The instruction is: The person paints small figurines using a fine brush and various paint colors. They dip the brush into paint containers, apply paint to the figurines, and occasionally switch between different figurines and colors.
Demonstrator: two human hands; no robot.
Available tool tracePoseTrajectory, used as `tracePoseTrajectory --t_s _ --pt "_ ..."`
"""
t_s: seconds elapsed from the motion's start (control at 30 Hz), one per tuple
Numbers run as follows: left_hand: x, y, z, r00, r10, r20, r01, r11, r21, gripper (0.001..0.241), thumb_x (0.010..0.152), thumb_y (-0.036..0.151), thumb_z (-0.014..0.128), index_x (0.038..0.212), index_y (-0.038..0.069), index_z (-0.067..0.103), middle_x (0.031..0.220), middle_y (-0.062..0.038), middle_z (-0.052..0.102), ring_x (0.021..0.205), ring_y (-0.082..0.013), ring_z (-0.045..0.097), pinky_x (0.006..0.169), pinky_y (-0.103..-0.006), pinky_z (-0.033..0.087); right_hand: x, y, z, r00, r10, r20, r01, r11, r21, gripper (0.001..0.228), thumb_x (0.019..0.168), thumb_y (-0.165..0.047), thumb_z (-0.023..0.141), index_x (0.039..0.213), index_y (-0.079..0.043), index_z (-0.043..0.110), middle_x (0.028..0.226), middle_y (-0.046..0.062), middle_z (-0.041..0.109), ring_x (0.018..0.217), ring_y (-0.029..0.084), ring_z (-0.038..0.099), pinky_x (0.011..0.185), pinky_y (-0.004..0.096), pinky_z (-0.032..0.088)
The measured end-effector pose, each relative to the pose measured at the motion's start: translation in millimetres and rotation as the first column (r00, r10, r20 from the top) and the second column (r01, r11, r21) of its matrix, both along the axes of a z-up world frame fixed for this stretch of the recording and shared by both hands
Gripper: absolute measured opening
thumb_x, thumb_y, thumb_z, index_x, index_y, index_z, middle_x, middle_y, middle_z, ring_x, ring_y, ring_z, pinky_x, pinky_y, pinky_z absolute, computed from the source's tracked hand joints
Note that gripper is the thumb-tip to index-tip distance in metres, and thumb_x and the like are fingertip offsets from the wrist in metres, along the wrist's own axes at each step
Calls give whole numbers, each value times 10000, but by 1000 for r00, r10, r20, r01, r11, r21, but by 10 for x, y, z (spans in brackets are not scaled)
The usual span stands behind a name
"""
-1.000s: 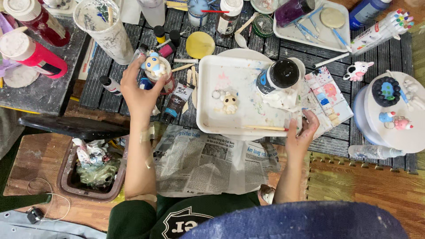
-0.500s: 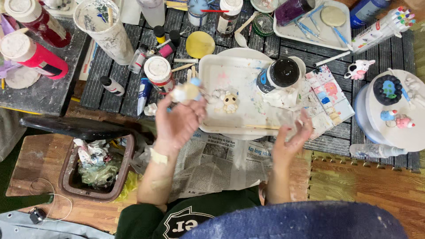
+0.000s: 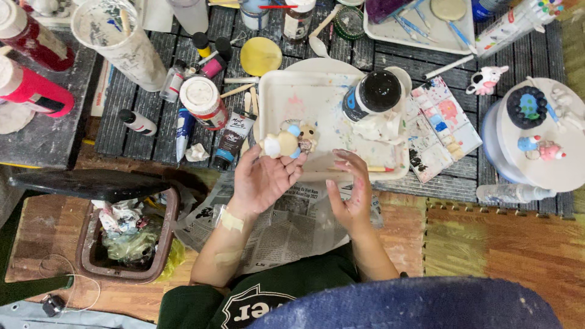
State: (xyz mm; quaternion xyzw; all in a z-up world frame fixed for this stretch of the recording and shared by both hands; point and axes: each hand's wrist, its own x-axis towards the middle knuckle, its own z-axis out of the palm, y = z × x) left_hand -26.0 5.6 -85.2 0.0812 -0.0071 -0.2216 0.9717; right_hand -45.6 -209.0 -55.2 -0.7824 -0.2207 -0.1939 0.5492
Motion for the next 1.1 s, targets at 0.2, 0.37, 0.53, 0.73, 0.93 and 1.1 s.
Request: tracePoseTrajectory --t_s 0.2,0.37,0.53,0.73,0.93,1.1 --pt "-40 115 -173 991 127 44 -132 984 118 754 960 522 687 1431 -36 499 1312 -209 640 1148 -269 651 978 -368 554 58 -300 -333 986 -149 70 157 979 -129 375 931 25 690 1274 -38 550 1257 151 653 1256 291 589 1106 419 470" --pt "-83 380 -268 963 228 144 -248 959 139 823 939 581 707 1433 -42 493 1318 -188 609 1144 -273 663 954 -340 581 109 -731 -601 961 -262 90 268 961 -68 302 972 28 653 1251 -45 564 1167 129 660 1167 244 628 1069 405 510" --pt "-81 563 -299 947 290 137 -301 951 69 709 1027 594 647 1420 20 509 1293 -182 587 1083 -276 603 961 -378 532 230 -954 -483 952 -303 37 301 952 44 176 1024 35 618 1173 -57 599 1087 103 673 1022 183 660 936 327 556" --pt "115 573 -257 936 345 70 -351 930 106 621 1033 502 651 1437 56 499 1308 -159 601 1034 -274 594 938 -368 515 731 -428 446 996 -66 56 74 984 -162 187 997 9 662 1166 -63 632 1047 107 688 964 205 676 873 326 542" --pt "308 538 -413 928 278 247 -355 860 367 728 942 360 747 1480 -18 436 1479 -180 563 1327 -339 600 1117 -425 483 2788 603 949 958 150 246 42 773 -633 248 931 -85 734 1165 -100 656 1111 144 684 1091 378 591 941 485 458" --pt "416 518 -545 943 223 246 -312 849 426 773 921 341 777 1508 -14 419 1461 -178 558 1313 -352 596 1116 -439 484 4467 1096 365 946 -323 -30 146 507 -850 386 816 -266 777 1158 -123 672 1215 212 643 1147 459 573 908 576 424"
